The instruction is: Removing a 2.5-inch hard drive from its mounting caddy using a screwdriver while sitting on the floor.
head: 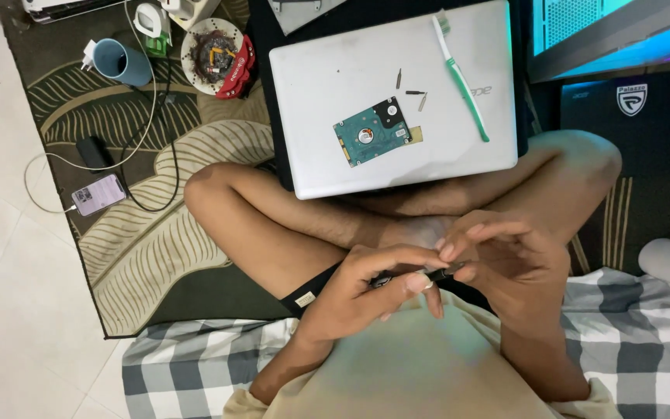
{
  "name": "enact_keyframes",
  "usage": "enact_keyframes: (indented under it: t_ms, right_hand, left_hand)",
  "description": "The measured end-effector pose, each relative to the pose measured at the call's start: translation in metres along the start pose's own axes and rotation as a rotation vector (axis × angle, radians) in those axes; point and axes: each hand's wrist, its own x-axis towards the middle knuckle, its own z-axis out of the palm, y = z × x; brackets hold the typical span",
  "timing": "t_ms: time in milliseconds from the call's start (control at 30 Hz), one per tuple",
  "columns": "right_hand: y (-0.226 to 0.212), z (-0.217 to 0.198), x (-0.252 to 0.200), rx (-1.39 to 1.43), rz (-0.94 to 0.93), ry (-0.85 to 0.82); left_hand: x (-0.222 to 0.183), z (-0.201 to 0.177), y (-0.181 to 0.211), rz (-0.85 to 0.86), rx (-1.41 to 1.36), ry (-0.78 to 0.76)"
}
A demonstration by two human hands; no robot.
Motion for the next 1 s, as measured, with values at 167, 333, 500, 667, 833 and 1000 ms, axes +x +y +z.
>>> enact_keyframes:
  t_ms: [167,333,500,667,833,1000]
  right_hand:
    - [-0.001,0.0,0.004,0.007,0.002,-0.032]
    - [0.001,-0.002,0.012,-0.078,-0.025,-0.117]
    - [0.035,-0.001,0.014,-0.157,-0.021,-0.082]
    - [0.065,0.004,0.002,-0.65,-0.168,-0.11]
    - [0.096,0.011,-0.008,-0.687,-0.296,-0.227]
    - [0.115,0.003,-0.005,-0.683,-0.315,-0.002]
  left_hand:
    - [0.001,-0.001,0.005,-0.052,0.021,0.005]
    - [0.004,-0.004,0.001,-0.013,0.026,0.027]
    - [0.004,-0.021,-0.045,-0.041,-0.176,0.177]
    - [0.005,-0.031,-0.08,-0.15,-0.331,0.621]
    - [0.012,-0.022,-0.094,-0.154,-0.518,0.676]
    - [0.03,-0.022,-0.082,-0.25,-0.339,0.597]
